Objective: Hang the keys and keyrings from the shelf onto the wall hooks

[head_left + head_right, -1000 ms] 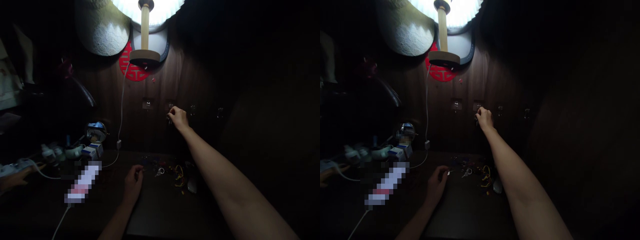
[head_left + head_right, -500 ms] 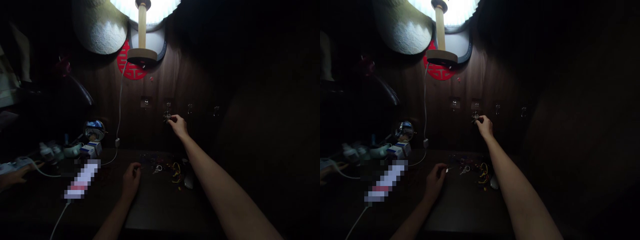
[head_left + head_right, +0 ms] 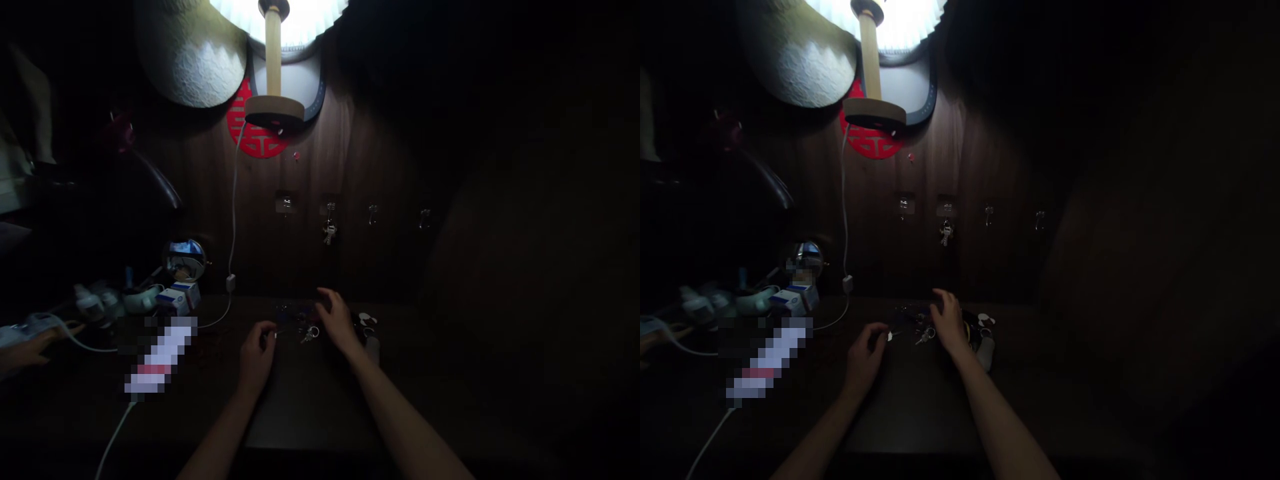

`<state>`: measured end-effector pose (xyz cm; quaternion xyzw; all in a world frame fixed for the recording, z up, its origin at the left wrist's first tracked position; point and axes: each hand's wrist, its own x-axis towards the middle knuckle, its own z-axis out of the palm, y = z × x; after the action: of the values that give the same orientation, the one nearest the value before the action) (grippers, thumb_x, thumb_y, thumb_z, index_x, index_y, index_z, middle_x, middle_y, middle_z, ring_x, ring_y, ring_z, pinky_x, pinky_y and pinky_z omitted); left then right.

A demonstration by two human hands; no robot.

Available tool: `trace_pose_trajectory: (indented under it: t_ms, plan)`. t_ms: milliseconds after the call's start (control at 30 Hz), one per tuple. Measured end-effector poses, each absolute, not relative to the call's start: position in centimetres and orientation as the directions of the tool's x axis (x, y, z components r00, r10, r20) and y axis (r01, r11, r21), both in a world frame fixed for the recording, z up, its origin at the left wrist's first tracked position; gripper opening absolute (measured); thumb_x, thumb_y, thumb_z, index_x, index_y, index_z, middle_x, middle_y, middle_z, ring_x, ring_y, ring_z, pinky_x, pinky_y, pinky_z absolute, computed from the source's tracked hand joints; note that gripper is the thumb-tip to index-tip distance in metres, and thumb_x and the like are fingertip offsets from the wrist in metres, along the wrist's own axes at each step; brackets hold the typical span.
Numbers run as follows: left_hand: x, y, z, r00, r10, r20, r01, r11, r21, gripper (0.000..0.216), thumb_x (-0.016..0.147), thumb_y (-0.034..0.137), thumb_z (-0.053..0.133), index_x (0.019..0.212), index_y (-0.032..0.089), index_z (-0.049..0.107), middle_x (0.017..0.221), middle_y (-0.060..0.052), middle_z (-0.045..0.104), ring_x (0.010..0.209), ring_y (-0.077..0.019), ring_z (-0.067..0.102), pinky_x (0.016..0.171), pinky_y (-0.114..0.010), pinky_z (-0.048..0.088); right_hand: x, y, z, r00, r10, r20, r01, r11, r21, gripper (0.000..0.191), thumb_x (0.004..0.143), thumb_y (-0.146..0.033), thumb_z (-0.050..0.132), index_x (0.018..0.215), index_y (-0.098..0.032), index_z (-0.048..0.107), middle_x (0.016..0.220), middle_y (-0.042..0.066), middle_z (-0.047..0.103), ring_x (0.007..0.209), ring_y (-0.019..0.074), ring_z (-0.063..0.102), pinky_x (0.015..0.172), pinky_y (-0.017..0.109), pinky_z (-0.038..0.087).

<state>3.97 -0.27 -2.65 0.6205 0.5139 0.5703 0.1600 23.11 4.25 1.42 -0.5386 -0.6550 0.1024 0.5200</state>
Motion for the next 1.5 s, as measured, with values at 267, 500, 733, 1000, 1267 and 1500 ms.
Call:
trace_pose_trajectory:
  t_ms: [267, 500, 733, 1000, 1267, 1500]
  plan:
    - [3.9, 0.0, -3.0, -0.183, 0.819, 0.543, 0.453, -0.420, 0.786, 0.017, 0.079, 0.032, 0.047, 0.086, 0.022, 0.060, 0.082, -0.001, 0.067, 0.078, -0.0175, 0.064, 0.074, -0.030, 0.049, 21.6, 0.4, -3.4, -0.060, 0.833, 0.551, 0.643, 0.454, -0.617, 0.036, 0.079, -0.010, 0.043, 0.109, -0.023, 0.058, 0.110, 0.006, 0.061, 0.108, 0.0215, 0.052, 0.097, 0.041, 0.039]
    - [3.3, 0.3, -3.1, -0.345, 0.826, 0.445, 0.351, -0.326, 0.878, 0.021, 0.076, 0.038, 0.051, 0.087, 0.022, 0.060, 0.085, -0.002, 0.067, 0.081, -0.0192, 0.064, 0.073, -0.031, 0.049, 21.8, 0.3, -4.0, -0.124, 0.857, 0.500, 0.734, 0.418, -0.536, 0.033, 0.078, -0.005, 0.041, 0.097, -0.022, 0.062, 0.101, 0.006, 0.063, 0.102, 0.0221, 0.054, 0.091, 0.039, 0.042]
    - [0.6, 1.2, -3.1, -0.566, 0.758, 0.324, 0.186, -0.266, 0.946, 0.028, 0.067, 0.042, 0.058, 0.084, 0.019, 0.061, 0.079, -0.003, 0.065, 0.079, -0.0201, 0.063, 0.074, -0.034, 0.050, 21.7, 0.2, -3.8, -0.160, 0.883, 0.442, 0.798, 0.379, -0.468, 0.030, 0.076, -0.003, 0.044, 0.086, -0.022, 0.064, 0.099, 0.005, 0.062, 0.099, 0.0207, 0.054, 0.087, 0.034, 0.042]
    - [-4.3, -0.1, -1.9, -0.606, 0.776, 0.174, 0.085, -0.154, 0.984, 0.034, 0.065, 0.039, 0.061, 0.094, 0.020, 0.060, 0.082, -0.001, 0.067, 0.078, -0.0199, 0.066, 0.063, -0.030, 0.053, 21.9, 0.5, -3.9, -0.174, 0.893, 0.416, 0.791, 0.379, -0.481, 0.027, 0.078, -0.005, 0.045, 0.087, -0.021, 0.064, 0.099, 0.005, 0.061, 0.100, 0.0192, 0.053, 0.088, 0.032, 0.040]
    - [-8.3, -0.1, -2.4, -0.364, 0.917, 0.164, 0.286, -0.058, 0.957, 0.027, 0.063, 0.036, 0.061, 0.085, 0.022, 0.067, 0.085, -0.004, 0.072, 0.086, -0.0228, 0.067, 0.069, -0.033, 0.055, 21.9, 0.6, -4.0, -0.160, 0.897, 0.413, 0.795, 0.365, -0.485, 0.026, 0.078, -0.006, 0.044, 0.086, -0.022, 0.064, 0.096, 0.004, 0.061, 0.098, 0.0185, 0.054, 0.085, 0.030, 0.039]
    - [-4.6, 0.9, -1.7, -0.096, 0.922, 0.375, 0.586, -0.251, 0.770, 0.026, 0.072, 0.032, 0.051, 0.091, 0.026, 0.067, 0.098, -0.002, 0.072, 0.095, -0.0223, 0.064, 0.087, -0.037, 0.049, 21.8, 0.6, -3.9, -0.151, 0.911, 0.383, 0.826, 0.330, -0.457, 0.025, 0.081, -0.009, 0.044, 0.086, -0.023, 0.064, 0.092, 0.004, 0.063, 0.093, 0.0193, 0.057, 0.083, 0.031, 0.039]
